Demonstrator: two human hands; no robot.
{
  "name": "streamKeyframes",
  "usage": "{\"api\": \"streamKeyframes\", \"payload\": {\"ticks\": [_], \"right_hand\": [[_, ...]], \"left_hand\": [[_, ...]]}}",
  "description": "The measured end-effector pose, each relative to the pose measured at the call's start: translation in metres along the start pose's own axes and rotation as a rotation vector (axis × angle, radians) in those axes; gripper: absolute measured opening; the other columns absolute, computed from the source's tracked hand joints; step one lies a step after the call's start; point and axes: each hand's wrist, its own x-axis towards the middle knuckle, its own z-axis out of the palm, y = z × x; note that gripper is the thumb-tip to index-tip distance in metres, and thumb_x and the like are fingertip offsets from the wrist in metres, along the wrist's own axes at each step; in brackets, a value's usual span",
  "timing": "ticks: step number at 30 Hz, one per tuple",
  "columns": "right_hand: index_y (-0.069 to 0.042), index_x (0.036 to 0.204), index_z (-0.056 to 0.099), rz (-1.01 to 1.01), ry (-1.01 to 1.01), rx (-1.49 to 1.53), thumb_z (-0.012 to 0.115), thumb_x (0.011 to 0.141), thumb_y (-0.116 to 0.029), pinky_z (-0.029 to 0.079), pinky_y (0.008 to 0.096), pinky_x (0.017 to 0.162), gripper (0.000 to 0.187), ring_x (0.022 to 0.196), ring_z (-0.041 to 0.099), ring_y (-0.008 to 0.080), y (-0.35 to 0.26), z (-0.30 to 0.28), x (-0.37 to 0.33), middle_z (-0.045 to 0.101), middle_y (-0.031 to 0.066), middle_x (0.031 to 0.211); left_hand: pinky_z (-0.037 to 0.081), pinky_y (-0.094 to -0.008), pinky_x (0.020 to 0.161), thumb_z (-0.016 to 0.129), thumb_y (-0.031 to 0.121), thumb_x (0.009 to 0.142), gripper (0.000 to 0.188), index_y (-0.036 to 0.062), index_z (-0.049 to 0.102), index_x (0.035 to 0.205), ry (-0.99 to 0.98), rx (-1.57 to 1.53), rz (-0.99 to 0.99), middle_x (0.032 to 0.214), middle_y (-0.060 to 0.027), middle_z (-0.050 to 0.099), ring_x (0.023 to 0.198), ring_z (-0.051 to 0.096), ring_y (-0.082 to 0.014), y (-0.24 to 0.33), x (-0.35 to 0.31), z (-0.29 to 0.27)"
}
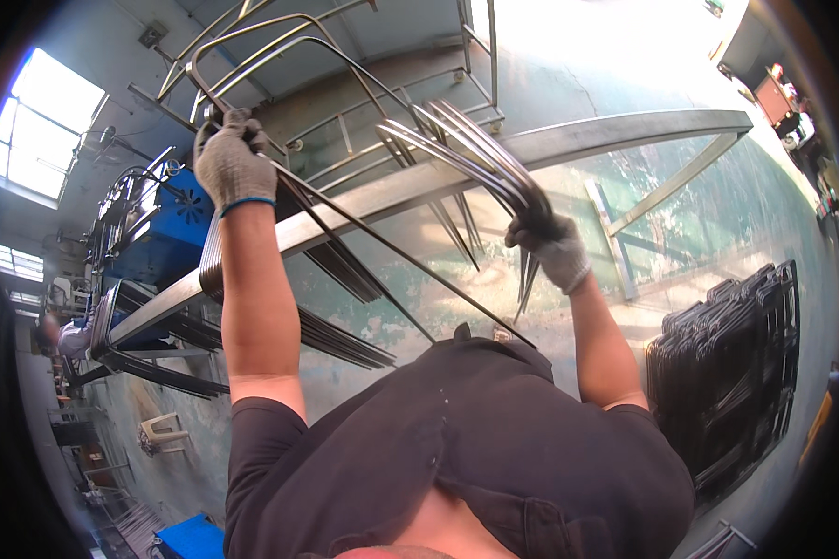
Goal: The person repeatedly picks up bundles of black metal frames from a rack and stacks them on the floor. The person handles the frames with gloved hands, moving them from the rack to a growing pile on the ground.
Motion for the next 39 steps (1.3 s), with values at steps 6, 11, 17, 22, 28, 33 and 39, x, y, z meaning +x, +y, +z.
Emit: {"api": "streamKeyframes", "payload": {"ticks": [6, 11, 17, 22, 28, 33, 39], "right_hand": [[-0.002, 0.109, 0.078, -0.017, 0.053, -0.037, 0.085, 0.099, -0.024, 0.059, 0.0399, 0.093, 0.025, 0.098, 0.076, 0.0244, 0.000, -0.031, -0.038, 0.079, 0.0101, 0.099], [-0.001, 0.113, 0.079, 0.105, -0.011, -0.092, 0.082, 0.099, -0.011, 0.060, 0.0366, 0.092, 0.017, 0.105, 0.075, 0.0229, 0.001, -0.022, -0.045, 0.081, 0.0133, 0.109], [-0.001, 0.118, 0.081, 0.123, -0.007, -0.135, 0.082, 0.099, -0.003, 0.060, 0.0344, 0.097, 0.019, 0.109, 0.076, 0.0182, 0.014, -0.009, -0.048, 0.083, 0.0099, 0.114], [0.001, 0.128, 0.076, 0.146, 0.141, -0.047, 0.089, 0.098, -0.019, 0.058, 0.0321, 0.097, 0.038, 0.111, 0.073, 0.0164, 0.017, -0.002, -0.057, 0.080, 0.0103, 0.121], [0.007, 0.136, 0.064, -0.636, 0.465, -0.466, 0.080, 0.104, -0.015, 0.056, 0.0360, 0.091, 0.042, 0.103, 0.068, 0.0208, -0.014, 0.038, -0.079, 0.072, 0.0140, 0.121], [0.003, 0.131, 0.071, -0.284, -0.209, -0.528, 0.087, 0.093, -0.012, 0.058, 0.0395, 0.099, 0.044, 0.107, 0.074, 0.0283, -0.051, 0.175, -0.041, 0.077, 0.0172, 0.113], [-0.001, 0.135, 0.073, -0.001, -0.401, -0.611, 0.086, 0.097, -0.034, 0.060, 0.0422, 0.098, 0.053, 0.111, 0.079, 0.0314, 0.007, 0.290, 0.047, 0.080, 0.0219, 0.124]], "left_hand": [[0.044, -0.0258, 0.055, 0.069, -0.003, 0.105, 0.007, -0.0018, 0.066, 0.111, 0.016, 0.034, 0.129, 0.086, -0.0109, 0.068, 0.067, 0.061, -0.0151, 0.004, -0.024, -0.032], [0.049, -0.0282, 0.063, 0.069, 0.004, 0.107, 0.011, 0.0022, 0.067, 0.118, -0.304, 0.207, -0.004, 0.089, -0.0066, 0.069, 0.075, 0.063, -0.0151, -0.029, -0.099, -0.063], [0.054, -0.0319, 0.069, 0.073, 0.001, 0.102, 0.008, 0.0037, 0.072, 0.110, -0.154, 0.362, -0.210, 0.091, -0.0047, 0.070, 0.077, 0.066, -0.0163, -0.051, -0.163, -0.083], [0.055, -0.0319, 0.075, 0.075, -0.005, 0.098, 0.012, 0.0006, 0.073, 0.107, -0.132, 0.373, -0.342, 0.092, -0.0054, 0.073, 0.082, 0.067, -0.0157, -0.083, -0.210, -0.125], [0.055, -0.0303, 0.077, 0.073, -0.007, 0.097, 0.015, -0.0006, 0.071, 0.110, -0.051, 0.272, -0.301, 0.094, -0.0045, 0.072, 0.084, 0.067, -0.0141, -0.074, -0.203, -0.158], [0.056, -0.0292, 0.080, 0.076, -0.005, 0.095, 0.020, -0.0004, 0.070, 0.114, -0.053, 0.315, -0.304, 0.098, -0.0045, 0.073, 0.088, 0.068, -0.0133, -0.077, -0.190, -0.171], [0.057, -0.0301, 0.093, 0.077, 0.000, 0.097, 0.033, -0.0001, 0.067, 0.128, -0.122, 0.407, -0.190, 0.112, -0.0041, 0.074, 0.104, 0.070, -0.0151, -0.084, -0.200, -0.185]]}}
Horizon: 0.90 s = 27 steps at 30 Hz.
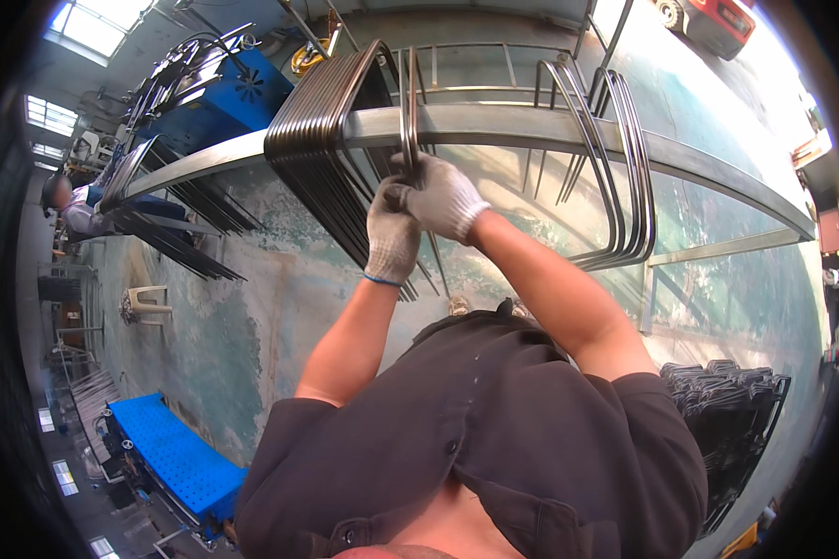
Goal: The person repeatedly picks up bundles of black metal frames from a rack and stacks them on the floor. The person handles the frames with gloved hands, moving them from the rack to a growing pile on the ground.
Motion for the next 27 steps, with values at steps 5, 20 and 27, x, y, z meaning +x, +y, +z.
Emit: {"api": "streamKeyframes", "payload": {"ticks": [5, 20, 27], "right_hand": [[0.001, 0.129, 0.077, 0.067, -0.087, 0.110, 0.087, 0.097, -0.033, 0.059, 0.0424, 0.096, 0.047, 0.109, 0.079, 0.0325, -0.006, 0.036, 0.049, 0.082, 0.0233, 0.118], [-0.019, 0.120, 0.082, -0.478, 0.019, -0.604, 0.056, 0.106, -0.020, 0.060, 0.0433, 0.093, 0.029, 0.106, 0.079, 0.0273, 0.078, 0.125, 0.094, 0.083, 0.0094, 0.111], [-0.009, 0.122, 0.082, -0.298, -0.094, -0.517, 0.073, 0.104, -0.021, 0.060, 0.0420, 0.095, 0.024, 0.105, 0.078, 0.0261, 0.041, 0.069, 0.055, 0.084, 0.0112, 0.114]], "left_hand": [[0.055, -0.0289, 0.093, 0.075, -0.008, 0.090, 0.037, -0.0027, 0.067, 0.125, 0.155, -0.156, -0.117, 0.114, -0.0047, 0.074, 0.104, 0.069, -0.0153, -0.038, -0.030, -0.037], [0.059, -0.0312, 0.086, 0.075, -0.006, 0.095, 0.028, -0.0025, 0.069, 0.122, 0.228, -0.022, -0.132, 0.108, -0.0068, 0.074, 0.096, 0.071, -0.0158, -0.046, -0.053, -0.088], [0.056, -0.0280, 0.088, 0.074, 0.002, 0.101, 0.027, -0.0042, 0.067, 0.127, 0.136, 0.139, 0.034, 0.110, -0.0057, 0.072, 0.097, 0.066, -0.0118, 0.000, -0.020, -0.093]]}}
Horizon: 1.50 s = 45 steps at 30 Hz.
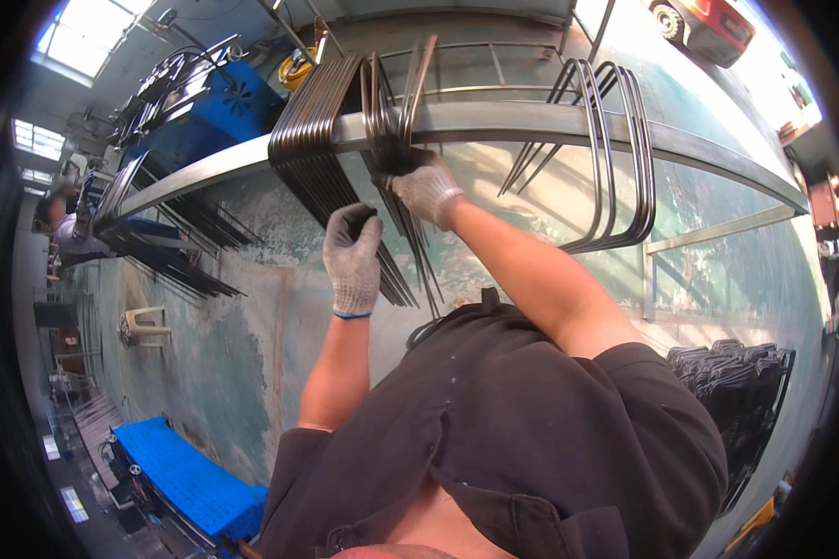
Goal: The person repeatedly picks up bundles of black metal frames from a rack and stacks them on the floor. The person handles the frames with gloved hands, moving them from the rack to a growing pile on the ground.
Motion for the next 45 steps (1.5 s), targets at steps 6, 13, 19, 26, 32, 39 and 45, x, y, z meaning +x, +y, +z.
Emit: {"api": "streamKeyframes", "payload": {"ticks": [6, 13, 19, 26, 32, 39, 45], "right_hand": [[-0.003, 0.132, 0.074, 0.268, 0.206, 0.686, 0.078, 0.102, -0.033, 0.060, 0.0400, 0.096, 0.042, 0.109, 0.077, 0.0404, -0.009, -0.036, -0.033, 0.080, 0.0250, 0.119], [0.000, 0.125, 0.072, -0.053, 1.011, -0.060, 0.092, 0.090, -0.019, 0.064, 0.0418, 0.088, 0.044, 0.104, 0.079, 0.0348, 0.003, -0.156, -0.209, 0.080, 0.0188, 0.118], [0.010, 0.153, 0.054, 0.691, 0.662, 0.858, 0.054, 0.098, -0.087, 0.060, 0.0448, 0.108, 0.111, 0.124, 0.074, 0.0368, 0.117, -0.206, -0.261, 0.073, 0.0253, 0.133], [0.006, 0.151, 0.058, 0.407, 0.074, 1.807, 0.053, 0.106, -0.075, 0.061, 0.0437, 0.106, 0.093, 0.122, 0.075, 0.0310, 0.131, -0.187, -0.200, 0.072, 0.0249, 0.140], [0.007, 0.158, 0.053, 0.242, -0.417, 1.809, 0.072, 0.103, -0.049, 0.059, 0.0498, 0.110, 0.081, 0.130, 0.072, 0.0383, 0.110, -0.187, -0.189, 0.069, 0.0257, 0.147], [0.002, 0.123, 0.080, 0.547, -0.459, 1.381, 0.080, 0.080, 0.003, 0.063, 0.0348, 0.076, 0.043, 0.092, 0.078, 0.0191, 0.109, -0.210, -0.242, 0.083, 0.0116, 0.105], [-0.002, 0.135, 0.076, 0.651, -0.489, 1.125, 0.090, 0.081, -0.010, 0.062, 0.0336, 0.090, 0.056, 0.105, 0.076, 0.0165, 0.111, -0.191, -0.287, 0.082, 0.0092, 0.119]], "left_hand": [[0.049, -0.0313, 0.109, 0.072, 0.025, 0.112, 0.043, -0.0056, 0.064, 0.141, -0.435, -0.159, -0.068, 0.129, -0.0085, 0.073, 0.119, 0.065, -0.0174, 0.052, 0.065, 0.045], [0.060, -0.0479, 0.107, 0.080, 0.006, 0.100, 0.038, -0.0074, 0.066, 0.133, -0.691, -0.592, -0.353, 0.121, -0.0209, 0.077, 0.113, 0.075, -0.0368, 0.020, 0.081, 0.093], [0.060, -0.0367, 0.096, 0.081, -0.008, 0.087, 0.031, 0.0005, 0.075, 0.116, -1.017, -0.266, -0.370, 0.108, -0.0082, 0.078, 0.102, 0.074, -0.0213, 0.035, 0.053, 0.157], [0.059, -0.0387, 0.099, 0.084, 0.003, 0.086, 0.038, 0.0056, 0.079, 0.124, -1.580, 0.397, 0.085, 0.113, -0.0071, 0.079, 0.109, 0.072, -0.0211, 0.015, -0.039, 0.209], [0.059, -0.0384, 0.098, 0.084, 0.008, 0.087, 0.043, 0.0067, 0.077, 0.129, -1.548, 0.467, 0.231, 0.117, -0.0087, 0.077, 0.110, 0.071, -0.0194, 0.008, -0.065, 0.215], [0.050, -0.0475, 0.117, 0.075, 0.014, 0.101, 0.050, -0.0091, 0.062, 0.144, -0.864, -0.081, -0.562, 0.135, -0.0184, 0.072, 0.129, 0.067, -0.0337, 0.030, -0.081, 0.170], [0.039, -0.0526, 0.128, 0.080, 0.052, 0.098, 0.091, -0.0046, 0.048, 0.161, -0.995, -0.836, -0.652, 0.161, -0.0198, 0.058, 0.149, 0.054, -0.0351, 0.073, -0.060, 0.224]]}}
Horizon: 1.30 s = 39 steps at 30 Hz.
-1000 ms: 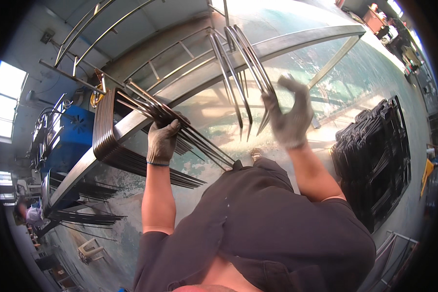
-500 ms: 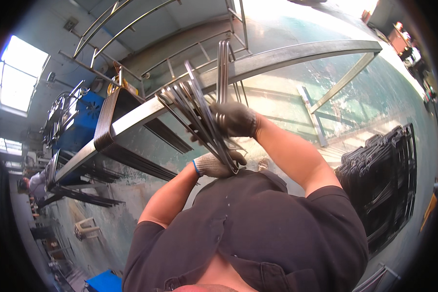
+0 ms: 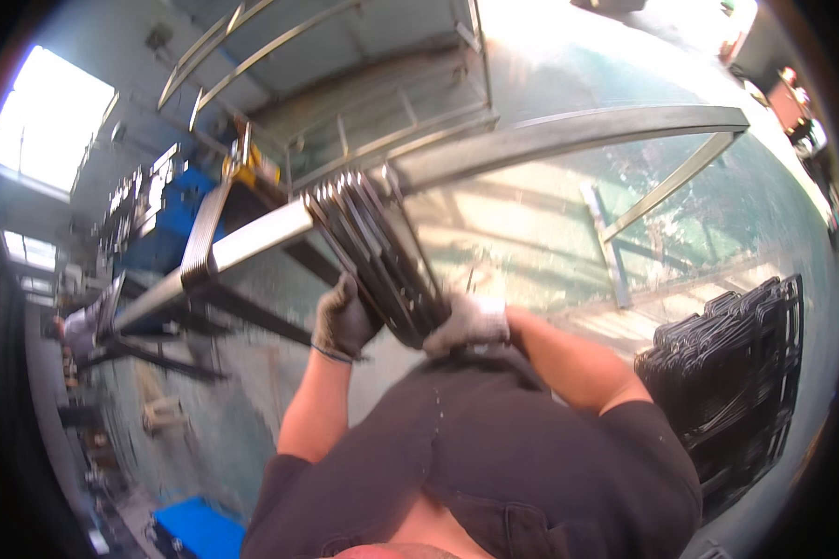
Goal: The person repeatedly picks up bundles of black metal frames from a rack and stacks them on the floor. The person handles the frames with gloved hands, moving them from the rack to a growing pile on the ground.
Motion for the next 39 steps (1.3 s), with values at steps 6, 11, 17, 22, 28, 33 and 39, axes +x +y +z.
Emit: {"api": "streamKeyframes", "payload": {"ticks": [6, 11, 17, 22, 28, 33, 39], "right_hand": [[0.001, 0.134, 0.073, -0.115, 0.309, -0.160, 0.088, 0.092, -0.047, 0.059, 0.0398, 0.101, 0.065, 0.111, 0.075, 0.0261, 0.010, 0.016, -0.016, 0.080, 0.0154, 0.121], [-0.005, 0.154, 0.059, -0.303, 0.760, 0.475, 0.062, 0.104, -0.075, 0.054, 0.0440, 0.105, 0.086, 0.124, 0.065, 0.0241, 0.139, 0.022, 0.007, 0.069, 0.0139, 0.137], [-0.002, 0.146, 0.061, -0.158, 0.400, 1.395, 0.059, 0.112, -0.060, 0.057, 0.0742, 0.101, 0.067, 0.124, 0.065, 0.0486, 0.078, 0.011, -0.042, 0.062, 0.0334, 0.140], [0.003, 0.109, 0.067, -0.197, 0.170, 1.880, 0.056, 0.112, -0.020, 0.067, 0.0471, 0.077, 0.026, 0.091, 0.071, 0.0314, 0.187, -0.051, 0.022, 0.066, 0.0233, 0.100], [-0.001, 0.099, 0.070, -0.385, 0.192, 1.917, 0.059, 0.111, -0.016, 0.067, 0.0333, 0.065, 0.022, 0.071, 0.071, 0.0249, 0.195, -0.141, -0.038, 0.071, 0.0128, 0.085], [0.006, 0.110, 0.066, -0.502, 0.296, 1.902, 0.065, 0.105, -0.016, 0.067, 0.0415, 0.081, 0.023, 0.084, 0.077, 0.0311, 0.211, -0.231, -0.085, 0.075, 0.0182, 0.097], [0.007, 0.114, 0.061, -0.535, 0.592, 2.125, 0.072, 0.100, -0.024, 0.065, 0.0533, 0.084, 0.035, 0.091, 0.076, 0.0370, 0.206, -0.336, -0.172, 0.072, 0.0236, 0.099]], "left_hand": [[0.048, -0.0619, 0.121, 0.081, 0.035, 0.093, 0.086, -0.0019, 0.047, 0.163, -0.195, -0.220, -0.132, 0.158, -0.0231, 0.058, 0.143, 0.057, -0.0469, -0.023, 0.045, -0.017], [0.042, -0.0637, 0.125, 0.077, 0.030, 0.083, 0.080, 0.0029, 0.057, 0.156, -0.228, -0.193, -0.155, 0.115, -0.0132, 0.070, 0.120, 0.067, -0.0379, -0.044, 0.086, -0.021], [0.048, -0.0491, 0.101, 0.076, 0.018, 0.083, 0.046, 0.0040, 0.069, 0.126, -0.111, -0.174, -0.179, 0.096, -0.0082, 0.063, 0.097, 0.060, -0.0298, -0.069, 0.121, 0.029], [0.049, -0.0447, 0.092, 0.071, 0.013, 0.088, 0.031, 0.0025, 0.065, 0.116, -0.049, -0.116, -0.331, 0.093, -0.0082, 0.064, 0.092, 0.061, -0.0283, -0.097, 0.165, 0.087], [0.053, -0.0397, 0.079, 0.068, 0.011, 0.094, 0.024, 0.0036, 0.063, 0.116, 0.108, 0.085, -0.312, 0.090, -0.0066, 0.065, 0.079, 0.062, -0.0230, -0.172, 0.259, 0.167], [0.053, -0.0356, 0.074, 0.062, 0.006, 0.103, 0.004, 0.0032, 0.060, 0.102, -0.132, 1.086, -0.040, 0.086, -0.0062, 0.058, 0.076, 0.059, -0.0199, -0.234, 0.344, 0.208], [0.051, -0.0345, 0.073, 0.055, 0.004, 0.108, 0.019, 0.0073, 0.051, 0.089, 0.192, 0.355, -0.382, 0.084, -0.0053, 0.049, 0.076, 0.054, -0.0179, -0.275, 0.427, 0.325]]}}
